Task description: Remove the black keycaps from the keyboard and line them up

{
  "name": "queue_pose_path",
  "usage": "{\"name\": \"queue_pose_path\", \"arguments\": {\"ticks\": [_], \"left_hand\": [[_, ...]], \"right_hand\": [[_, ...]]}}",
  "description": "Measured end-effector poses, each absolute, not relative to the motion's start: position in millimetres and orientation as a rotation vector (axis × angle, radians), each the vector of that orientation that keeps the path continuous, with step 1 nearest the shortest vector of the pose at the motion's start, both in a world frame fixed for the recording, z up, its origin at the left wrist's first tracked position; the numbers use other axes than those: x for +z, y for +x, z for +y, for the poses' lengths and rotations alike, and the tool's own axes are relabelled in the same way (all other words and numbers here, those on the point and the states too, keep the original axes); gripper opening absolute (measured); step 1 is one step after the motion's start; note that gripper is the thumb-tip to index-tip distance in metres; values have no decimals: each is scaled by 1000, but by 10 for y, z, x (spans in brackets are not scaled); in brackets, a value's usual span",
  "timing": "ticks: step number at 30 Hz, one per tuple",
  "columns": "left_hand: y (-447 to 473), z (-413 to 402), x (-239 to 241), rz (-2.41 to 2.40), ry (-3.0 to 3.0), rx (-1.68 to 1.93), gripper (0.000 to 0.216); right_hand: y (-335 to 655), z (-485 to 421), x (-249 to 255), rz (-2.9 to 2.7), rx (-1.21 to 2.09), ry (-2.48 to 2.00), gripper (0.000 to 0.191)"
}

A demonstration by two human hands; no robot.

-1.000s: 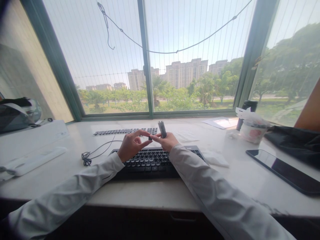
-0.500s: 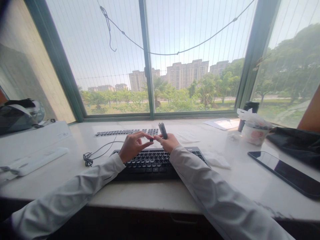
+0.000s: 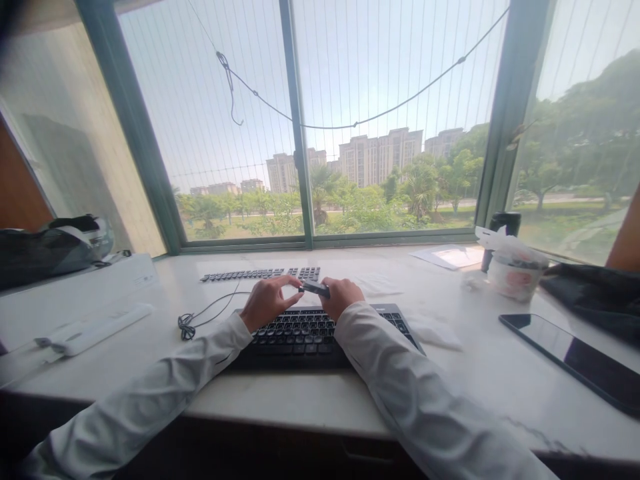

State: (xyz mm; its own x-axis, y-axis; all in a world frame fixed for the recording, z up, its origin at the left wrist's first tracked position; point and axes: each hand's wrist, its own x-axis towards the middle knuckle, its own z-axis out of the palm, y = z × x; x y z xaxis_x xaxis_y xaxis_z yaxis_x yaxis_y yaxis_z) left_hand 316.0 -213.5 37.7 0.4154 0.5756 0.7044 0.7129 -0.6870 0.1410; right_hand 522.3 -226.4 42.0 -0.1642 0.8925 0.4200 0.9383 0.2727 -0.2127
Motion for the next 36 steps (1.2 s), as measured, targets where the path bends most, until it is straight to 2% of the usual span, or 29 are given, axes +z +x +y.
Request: {"name": "queue_pose_path", "arguments": {"ticks": [7,13,20,36], "left_hand": [[2915,-2017,558,-1306,-2209,-946,22],[2454,-1478,741,-1735,-2090,-409,28],[2035,-768,749,-1983,-2073,-101,26],[1847,-343,388,-2072,-2081,65,26]], "right_hand": [[5257,-2217,375,-2092,-90,-1714,26],[5240,-2221,370,-2102,-80,-1699,28],[5240,-2251,392,-2107,-52,-1703,29],[5233,-2229,352,-2136,-45,-1700,27]]}}
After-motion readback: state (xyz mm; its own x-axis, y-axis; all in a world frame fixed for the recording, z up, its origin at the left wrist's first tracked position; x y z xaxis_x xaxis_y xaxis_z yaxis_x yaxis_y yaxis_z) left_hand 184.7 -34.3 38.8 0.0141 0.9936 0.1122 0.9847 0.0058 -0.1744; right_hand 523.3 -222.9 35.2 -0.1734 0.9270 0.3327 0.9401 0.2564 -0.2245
